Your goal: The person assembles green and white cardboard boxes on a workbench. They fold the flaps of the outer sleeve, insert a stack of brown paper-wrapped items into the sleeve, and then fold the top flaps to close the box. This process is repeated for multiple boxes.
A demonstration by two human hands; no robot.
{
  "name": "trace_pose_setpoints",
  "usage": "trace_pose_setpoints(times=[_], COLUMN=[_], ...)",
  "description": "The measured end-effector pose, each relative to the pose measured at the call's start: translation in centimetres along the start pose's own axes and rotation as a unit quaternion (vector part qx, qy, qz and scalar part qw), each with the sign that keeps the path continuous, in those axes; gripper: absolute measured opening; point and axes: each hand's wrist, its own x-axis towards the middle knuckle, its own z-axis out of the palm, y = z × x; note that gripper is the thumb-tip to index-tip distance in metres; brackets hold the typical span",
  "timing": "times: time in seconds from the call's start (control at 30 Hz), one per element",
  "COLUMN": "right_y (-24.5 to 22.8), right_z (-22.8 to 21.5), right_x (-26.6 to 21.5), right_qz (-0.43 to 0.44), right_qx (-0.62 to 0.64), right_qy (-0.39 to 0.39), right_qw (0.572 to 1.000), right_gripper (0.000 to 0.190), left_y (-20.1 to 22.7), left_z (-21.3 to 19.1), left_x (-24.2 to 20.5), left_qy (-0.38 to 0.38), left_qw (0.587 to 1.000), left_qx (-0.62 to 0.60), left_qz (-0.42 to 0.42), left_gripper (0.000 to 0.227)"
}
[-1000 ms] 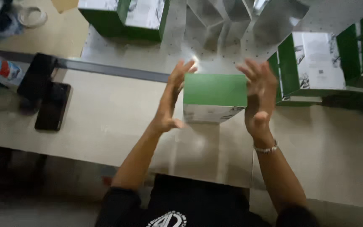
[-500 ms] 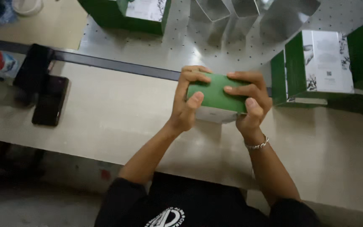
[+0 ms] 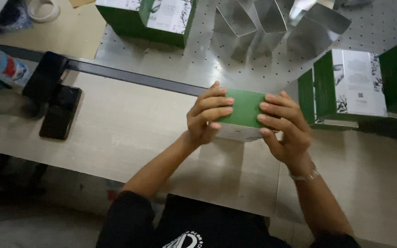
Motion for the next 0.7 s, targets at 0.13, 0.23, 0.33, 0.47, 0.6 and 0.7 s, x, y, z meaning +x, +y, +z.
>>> trace_pose_setpoints(times=[0.13,0.23,0.33,0.47,0.6,0.7], right_y=[-3.9,-7.1,-8.3,-7.3,-6.1,-3.0], right_z=[-1.3,0.2,2.9,2.8,-1.4,-2.3], right_x=[3.1,4.6,4.8,5.0,7.2,7.2], right_qz=[-0.057,-0.095,-0.077,-0.069,0.136,0.067], right_qx=[-0.192,-0.284,-0.421,-0.469,-0.210,-0.265], right_qy=[-0.138,-0.256,-0.241,-0.307,-0.337,-0.294], right_qw=[0.970,0.919,0.871,0.825,0.907,0.916], right_gripper=[0.028,0.026,0.032,0.058,0.084,0.046], left_y=[0.1,0.4,0.1,2.1,4.9,6.3], left_z=[-0.4,-0.9,-0.4,-0.2,-2.5,-2.5], left_x=[-0.9,-2.8,-2.9,-0.7,5.2,10.2], left_qy=[-0.007,-0.059,-0.108,-0.005,-0.146,-0.339], left_qw=[0.999,0.997,0.985,0.979,0.981,0.914], left_qx=[-0.016,0.010,-0.099,-0.154,0.026,0.107], left_qz=[-0.035,-0.052,-0.088,-0.134,-0.128,-0.197], left_gripper=[0.063,0.055,0.087,0.120,0.088,0.065])
